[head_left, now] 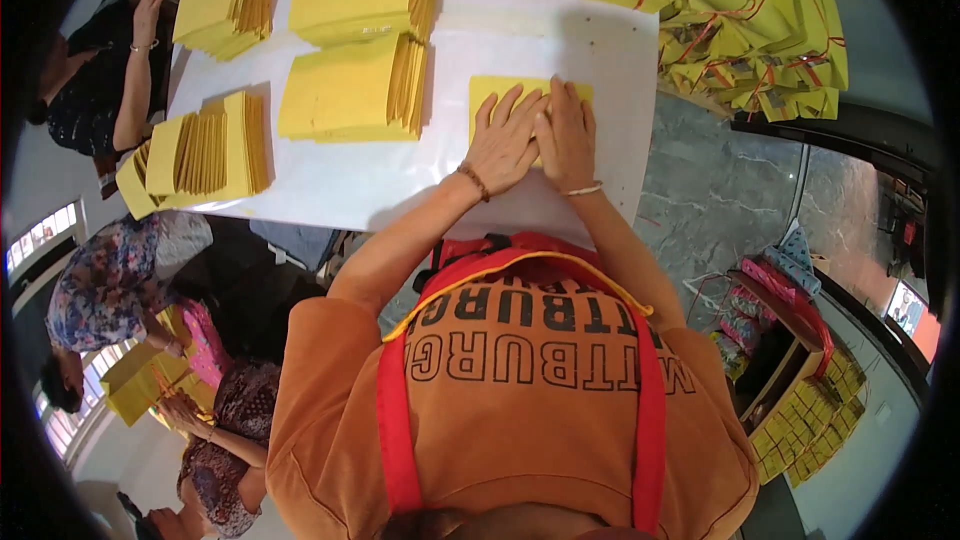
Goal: Folding yellow ceremonial paper packets and applying small foil stickers to them.
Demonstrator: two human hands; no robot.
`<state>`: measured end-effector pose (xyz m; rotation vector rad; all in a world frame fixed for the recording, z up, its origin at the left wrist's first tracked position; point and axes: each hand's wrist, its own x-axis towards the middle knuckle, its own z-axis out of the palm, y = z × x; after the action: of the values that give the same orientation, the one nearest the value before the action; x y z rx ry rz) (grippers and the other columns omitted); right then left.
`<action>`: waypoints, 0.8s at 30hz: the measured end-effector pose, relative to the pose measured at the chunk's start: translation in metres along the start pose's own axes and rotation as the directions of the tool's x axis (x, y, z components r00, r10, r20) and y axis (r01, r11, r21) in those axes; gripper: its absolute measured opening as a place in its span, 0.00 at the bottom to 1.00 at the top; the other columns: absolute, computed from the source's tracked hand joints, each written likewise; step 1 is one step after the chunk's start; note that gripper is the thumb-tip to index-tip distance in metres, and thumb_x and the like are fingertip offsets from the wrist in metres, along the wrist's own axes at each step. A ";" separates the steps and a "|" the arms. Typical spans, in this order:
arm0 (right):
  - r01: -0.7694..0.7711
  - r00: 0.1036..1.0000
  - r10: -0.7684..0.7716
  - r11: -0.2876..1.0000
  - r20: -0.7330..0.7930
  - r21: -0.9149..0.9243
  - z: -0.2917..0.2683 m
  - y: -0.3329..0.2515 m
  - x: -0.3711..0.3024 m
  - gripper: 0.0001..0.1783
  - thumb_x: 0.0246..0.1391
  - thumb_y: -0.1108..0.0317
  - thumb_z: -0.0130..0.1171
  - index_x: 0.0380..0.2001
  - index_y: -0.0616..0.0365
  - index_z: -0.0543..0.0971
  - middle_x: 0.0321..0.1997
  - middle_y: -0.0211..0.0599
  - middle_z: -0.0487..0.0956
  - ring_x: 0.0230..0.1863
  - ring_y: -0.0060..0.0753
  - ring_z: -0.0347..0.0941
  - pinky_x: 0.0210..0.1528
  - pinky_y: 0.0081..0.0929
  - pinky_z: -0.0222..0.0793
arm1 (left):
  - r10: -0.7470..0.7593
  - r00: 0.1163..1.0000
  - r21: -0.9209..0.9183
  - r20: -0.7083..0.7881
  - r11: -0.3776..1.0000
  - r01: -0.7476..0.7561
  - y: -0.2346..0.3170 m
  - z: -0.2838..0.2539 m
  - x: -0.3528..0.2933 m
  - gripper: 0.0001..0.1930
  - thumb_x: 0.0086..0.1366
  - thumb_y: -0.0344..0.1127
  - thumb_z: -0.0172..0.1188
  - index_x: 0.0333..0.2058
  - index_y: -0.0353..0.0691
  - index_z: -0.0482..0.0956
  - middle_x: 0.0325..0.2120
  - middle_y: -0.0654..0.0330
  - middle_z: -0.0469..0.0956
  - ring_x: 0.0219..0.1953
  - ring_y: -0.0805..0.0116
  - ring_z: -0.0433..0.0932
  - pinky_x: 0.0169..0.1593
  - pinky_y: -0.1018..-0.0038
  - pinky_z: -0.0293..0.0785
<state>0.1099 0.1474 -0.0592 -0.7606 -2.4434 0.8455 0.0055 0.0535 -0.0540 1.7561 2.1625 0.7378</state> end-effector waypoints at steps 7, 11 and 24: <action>0.059 0.998 -0.038 0.904 0.059 -0.422 0.012 -0.009 -0.004 0.30 0.54 0.54 0.47 0.57 0.56 0.62 0.62 0.44 0.59 0.64 0.48 0.51 0.61 0.54 0.43 | -0.089 0.992 -0.718 -0.088 0.696 -0.001 -0.021 -0.019 -0.002 0.28 0.59 0.40 0.47 0.58 0.38 0.58 0.58 0.50 0.57 0.63 0.53 0.49 0.63 0.54 0.38; 0.061 0.997 -0.038 0.890 0.061 -0.451 0.011 -0.011 -0.009 0.30 0.52 0.52 0.49 0.56 0.54 0.64 0.62 0.44 0.59 0.64 0.51 0.50 0.61 0.57 0.44 | 0.126 0.992 0.116 0.022 0.985 -0.127 -0.021 -0.028 -0.011 0.32 0.57 0.54 0.51 0.58 0.45 0.60 0.60 0.50 0.53 0.63 0.49 0.47 0.62 0.50 0.38; -0.028 0.984 0.113 0.860 0.136 -0.510 -0.006 0.008 -0.010 0.38 0.51 0.42 0.47 0.60 0.53 0.58 0.67 0.48 0.49 0.68 0.51 0.41 0.63 0.60 0.31 | 0.156 0.987 0.229 0.049 0.960 -0.163 -0.028 -0.020 -0.011 0.43 0.46 0.67 0.54 0.59 0.53 0.58 0.60 0.49 0.53 0.63 0.47 0.47 0.62 0.48 0.39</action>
<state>0.1236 0.1486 -0.0625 -1.0008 -2.8410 0.2804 -0.0248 0.0348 -0.0532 2.0637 2.1809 0.5051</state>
